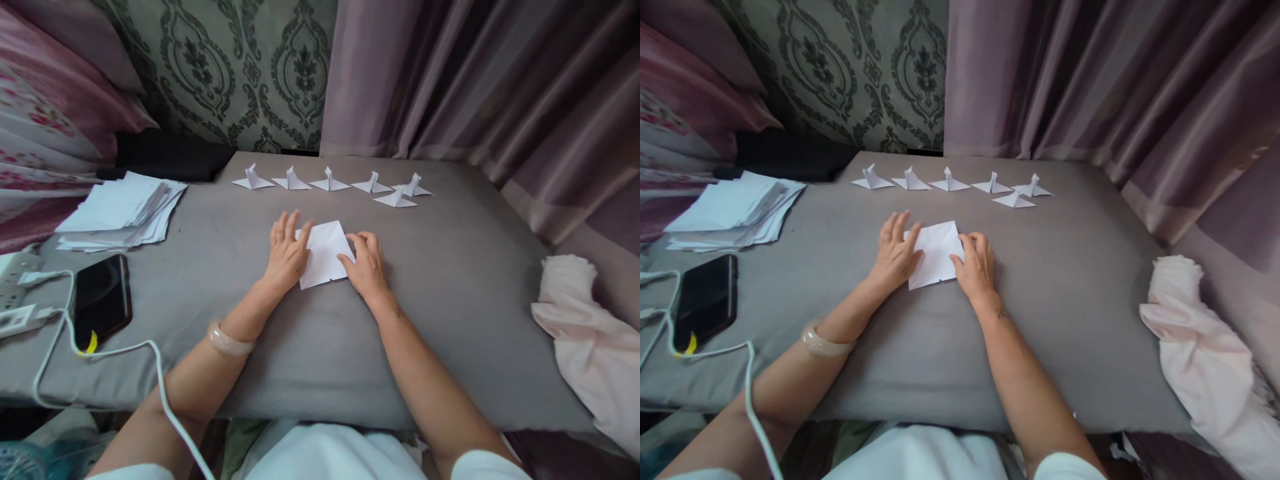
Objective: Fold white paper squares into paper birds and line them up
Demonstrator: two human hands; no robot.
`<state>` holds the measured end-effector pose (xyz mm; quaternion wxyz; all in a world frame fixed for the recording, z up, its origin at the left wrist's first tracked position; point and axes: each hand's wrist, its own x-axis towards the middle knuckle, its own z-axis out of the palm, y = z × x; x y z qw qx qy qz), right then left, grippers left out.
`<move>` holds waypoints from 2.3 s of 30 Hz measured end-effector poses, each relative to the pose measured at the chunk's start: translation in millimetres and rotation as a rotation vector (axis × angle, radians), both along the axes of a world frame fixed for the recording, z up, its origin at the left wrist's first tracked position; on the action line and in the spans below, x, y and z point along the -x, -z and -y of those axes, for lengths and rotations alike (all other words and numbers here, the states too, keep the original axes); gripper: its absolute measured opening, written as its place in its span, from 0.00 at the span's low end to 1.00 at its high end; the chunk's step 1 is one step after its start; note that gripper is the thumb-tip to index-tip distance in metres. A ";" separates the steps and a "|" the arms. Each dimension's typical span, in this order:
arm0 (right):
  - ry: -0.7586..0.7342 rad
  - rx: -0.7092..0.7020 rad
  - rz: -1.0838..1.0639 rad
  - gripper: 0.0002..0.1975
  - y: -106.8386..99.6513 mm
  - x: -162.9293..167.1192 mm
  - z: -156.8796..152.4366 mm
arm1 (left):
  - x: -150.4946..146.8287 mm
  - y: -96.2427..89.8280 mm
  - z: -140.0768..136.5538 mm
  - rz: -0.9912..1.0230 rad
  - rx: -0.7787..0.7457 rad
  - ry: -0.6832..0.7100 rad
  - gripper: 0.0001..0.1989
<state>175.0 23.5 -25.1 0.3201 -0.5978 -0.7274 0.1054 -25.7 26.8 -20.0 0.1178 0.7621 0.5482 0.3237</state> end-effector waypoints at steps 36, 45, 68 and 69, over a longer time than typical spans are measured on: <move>-0.337 0.047 0.097 0.15 -16.1 -37.5 41.2 | -31.0 -45.1 36.3 -0.683 0.093 0.316 0.16; -0.144 0.108 0.010 0.06 -16.3 -36.5 39.1 | -29.0 -34.2 23.6 -0.310 0.199 0.142 0.13; -0.022 0.079 0.028 0.04 -11.5 -26.3 33.8 | -31.1 -48.2 2.2 -0.183 0.494 0.053 0.08; -0.024 0.082 0.027 0.04 -11.4 -26.4 33.7 | -30.9 -47.3 1.0 -0.185 0.495 0.064 0.07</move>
